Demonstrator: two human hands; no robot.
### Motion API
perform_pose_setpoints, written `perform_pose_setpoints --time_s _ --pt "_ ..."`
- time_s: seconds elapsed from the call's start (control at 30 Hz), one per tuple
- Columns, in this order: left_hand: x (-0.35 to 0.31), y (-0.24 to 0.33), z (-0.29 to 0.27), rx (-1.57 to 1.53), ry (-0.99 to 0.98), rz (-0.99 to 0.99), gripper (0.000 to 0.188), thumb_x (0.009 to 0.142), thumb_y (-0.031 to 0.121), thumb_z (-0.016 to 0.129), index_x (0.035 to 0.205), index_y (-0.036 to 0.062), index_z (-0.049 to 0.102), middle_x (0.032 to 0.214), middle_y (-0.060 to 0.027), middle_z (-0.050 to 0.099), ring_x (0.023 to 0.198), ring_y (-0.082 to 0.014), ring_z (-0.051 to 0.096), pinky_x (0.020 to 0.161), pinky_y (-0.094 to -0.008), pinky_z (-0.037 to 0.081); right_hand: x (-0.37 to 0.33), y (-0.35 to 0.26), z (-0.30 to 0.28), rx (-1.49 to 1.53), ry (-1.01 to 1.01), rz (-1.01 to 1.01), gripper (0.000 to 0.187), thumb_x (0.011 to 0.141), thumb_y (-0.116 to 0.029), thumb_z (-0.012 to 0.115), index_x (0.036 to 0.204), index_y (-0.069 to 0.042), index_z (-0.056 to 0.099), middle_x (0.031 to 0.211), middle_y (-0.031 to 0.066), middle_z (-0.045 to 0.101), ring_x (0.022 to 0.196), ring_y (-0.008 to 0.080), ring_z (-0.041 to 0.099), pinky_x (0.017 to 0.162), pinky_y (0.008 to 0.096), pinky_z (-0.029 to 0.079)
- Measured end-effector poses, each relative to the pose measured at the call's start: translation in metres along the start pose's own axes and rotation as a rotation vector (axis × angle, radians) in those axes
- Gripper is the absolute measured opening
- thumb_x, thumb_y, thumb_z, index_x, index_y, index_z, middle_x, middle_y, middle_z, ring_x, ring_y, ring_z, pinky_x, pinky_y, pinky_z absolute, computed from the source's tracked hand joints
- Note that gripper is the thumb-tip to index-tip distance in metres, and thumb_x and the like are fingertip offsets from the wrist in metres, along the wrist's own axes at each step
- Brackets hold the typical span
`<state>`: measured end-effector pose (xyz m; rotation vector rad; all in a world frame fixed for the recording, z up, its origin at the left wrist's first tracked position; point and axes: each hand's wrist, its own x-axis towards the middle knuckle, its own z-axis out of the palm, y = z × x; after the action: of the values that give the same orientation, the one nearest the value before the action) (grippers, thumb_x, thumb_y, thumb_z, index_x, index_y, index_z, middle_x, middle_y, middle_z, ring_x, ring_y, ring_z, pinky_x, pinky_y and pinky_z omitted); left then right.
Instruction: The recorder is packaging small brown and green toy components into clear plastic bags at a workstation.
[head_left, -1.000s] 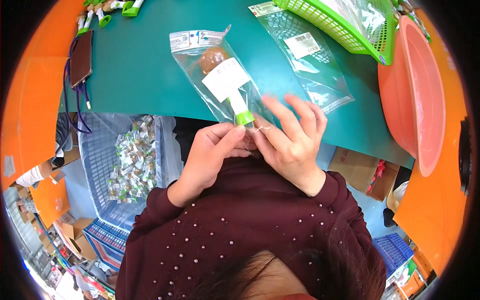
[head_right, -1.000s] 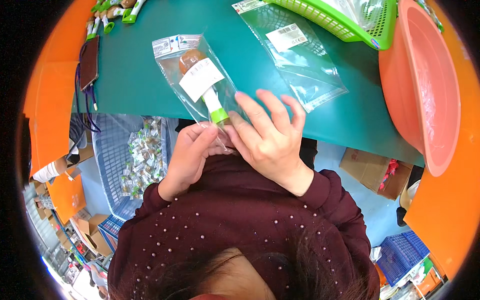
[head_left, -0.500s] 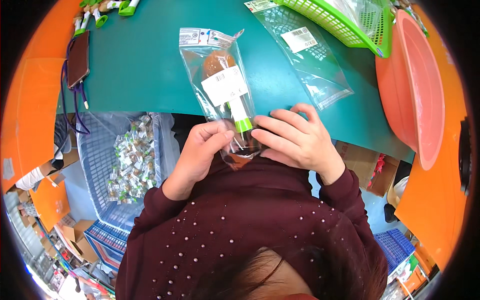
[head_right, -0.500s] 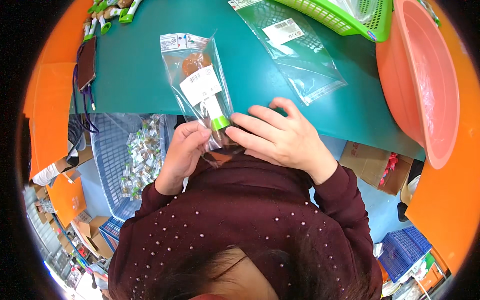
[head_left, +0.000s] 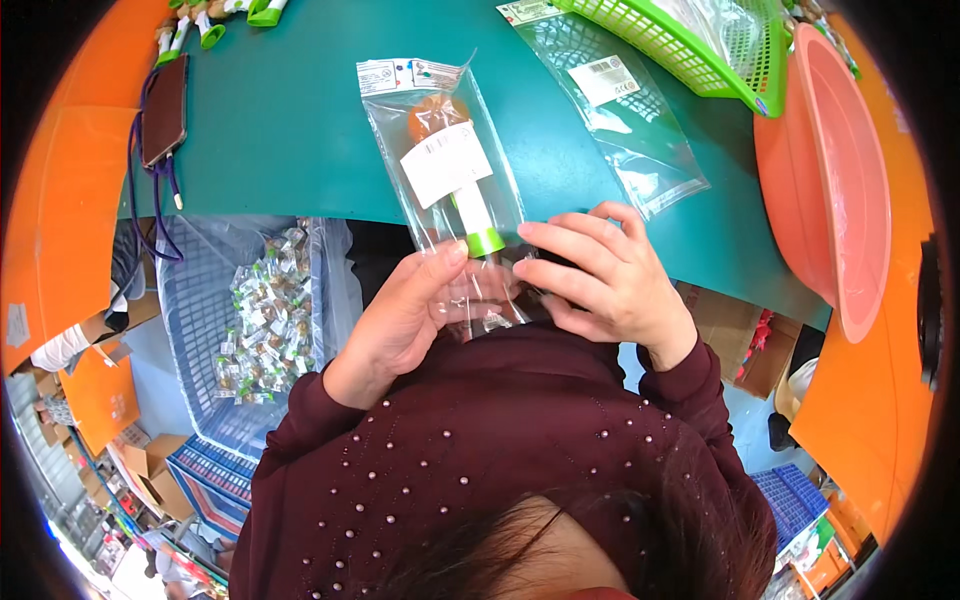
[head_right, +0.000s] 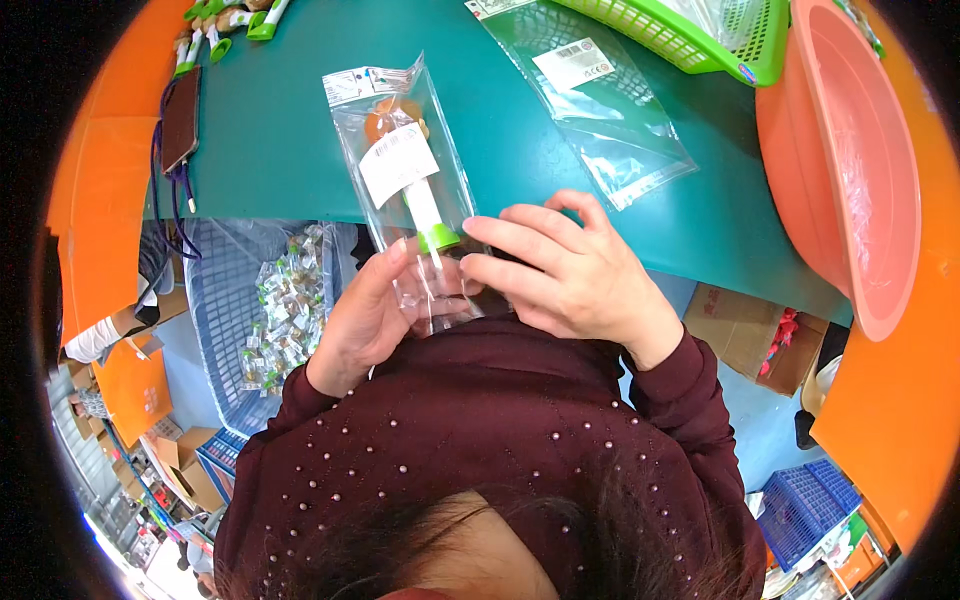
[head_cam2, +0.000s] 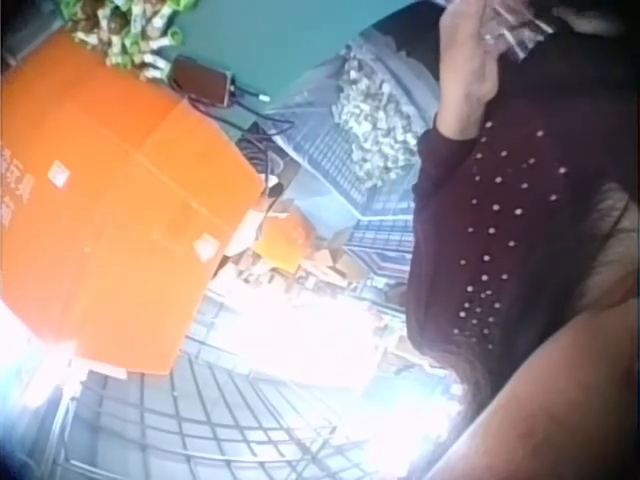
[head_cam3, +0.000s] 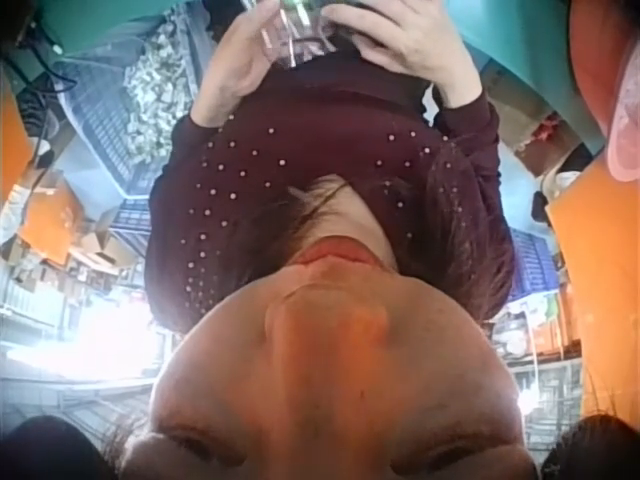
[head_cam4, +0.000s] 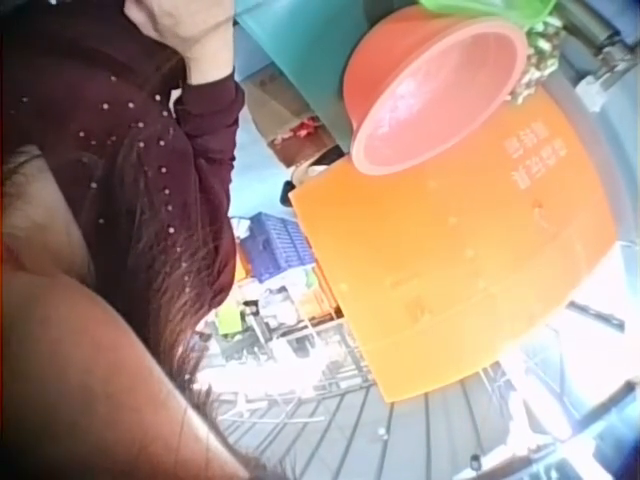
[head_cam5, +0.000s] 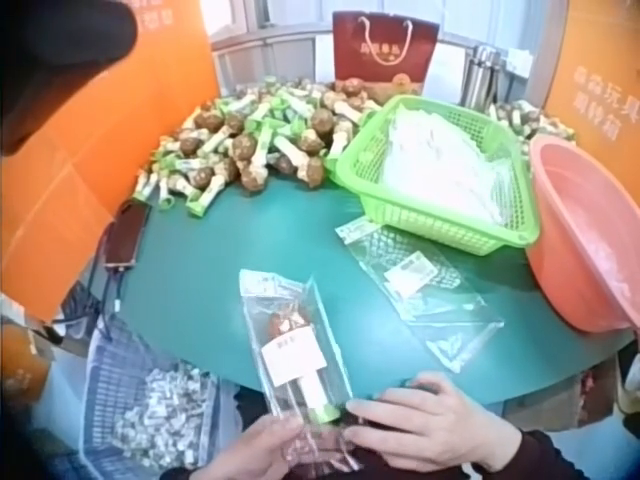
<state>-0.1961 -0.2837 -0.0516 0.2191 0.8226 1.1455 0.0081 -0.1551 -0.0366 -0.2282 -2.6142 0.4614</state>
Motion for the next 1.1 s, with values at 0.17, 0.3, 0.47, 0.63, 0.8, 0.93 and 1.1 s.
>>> perform_pose_setpoints --time_s 0.17,0.3,0.47,0.63,0.8,0.93,1.1 --pt "0.0 0.005 0.003 0.099 0.09 -0.003 0.048 0.096 0.04 0.056 0.121 -0.0001 0.057 0.106 -0.0122 0.068 0.097 -0.019 0.066 0.085 -0.0323 0.051 0.004 -0.001 0.004 -0.081 0.101 0.071 0.049 0.063 0.0 0.065 0.108 -0.018 0.066 0.123 0.0005 0.062 0.098 0.0205 0.059 0.084 0.0381 0.042" --pt "0.003 0.005 0.002 0.174 0.15 0.016 0.043 0.096 0.037 0.057 0.117 0.0004 0.06 0.1 -0.0098 0.069 0.092 -0.0163 0.066 0.082 -0.0296 0.051 0.016 -0.004 0.01 -0.224 0.104 0.077 0.045 0.066 -0.002 0.068 0.107 -0.021 0.068 0.122 -0.0034 0.062 0.095 0.0161 0.06 0.084 0.0355 0.04" --pt "0.0 0.008 0.001 0.199 0.185 0.051 0.04 0.095 0.035 0.059 0.113 0.0002 0.063 0.094 -0.0091 0.069 0.086 -0.015 0.066 0.08 -0.0289 0.051 0.025 -0.005 0.016 -0.252 0.146 0.0 0.028 0.07 -0.015 0.072 0.098 -0.02 0.07 0.115 -0.0029 0.066 0.09 0.0146 0.061 0.079 0.0334 0.043" --pt "-0.006 0.016 -0.007 0.128 0.167 0.082 0.04 0.094 0.035 0.06 0.111 -0.0013 0.063 0.092 -0.0102 0.069 0.081 -0.0157 0.067 0.069 -0.0286 0.055 0.032 -0.002 0.019 -0.152 0.161 -0.124 0.016 0.074 -0.014 0.068 0.089 -0.01 0.07 0.113 0.0017 0.068 0.079 0.0151 0.061 0.071 0.0315 0.047" --pt "-0.017 0.024 -0.004 0.134 0.145 0.053 0.044 0.096 0.037 0.057 0.109 -0.0042 0.062 0.087 -0.0113 0.069 0.074 -0.0181 0.068 0.049 -0.0293 0.054 0.042 -0.004 0.016 0.073 0.242 -0.132 0.022 0.073 -0.006 0.069 0.094 -0.007 0.07 0.112 0.0083 0.068 0.069 0.017 0.061 0.063 0.0305 0.048" --pt "-0.024 0.027 -0.011 0.28 -0.004 0.135 0.043 0.102 0.033 0.048 0.111 -0.0069 0.061 0.09 -0.0127 0.069 0.076 -0.0181 0.068 0.061 -0.0284 0.054 0.049 -0.007 0.014 0.047 0.228 -0.123 0.024 0.071 -0.002 0.07 0.095 -0.006 0.071 0.109 0.0099 0.069 0.067 0.0174 0.061 0.061 0.0294 0.048" --pt "-0.037 0.023 -0.024 0.416 0.029 0.292 0.039 0.099 0.022 0.046 0.122 -0.0083 0.054 0.103 -0.0156 0.067 0.095 -0.0197 0.064 0.085 -0.0322 0.05 0.05 -0.009 0.017 0.106 0.282 -0.054 0.028 0.066 0.001 0.074 0.094 -0.004 0.07 0.108 0.0107 0.07 0.065 0.0184 0.063 0.057 0.0291 0.049"
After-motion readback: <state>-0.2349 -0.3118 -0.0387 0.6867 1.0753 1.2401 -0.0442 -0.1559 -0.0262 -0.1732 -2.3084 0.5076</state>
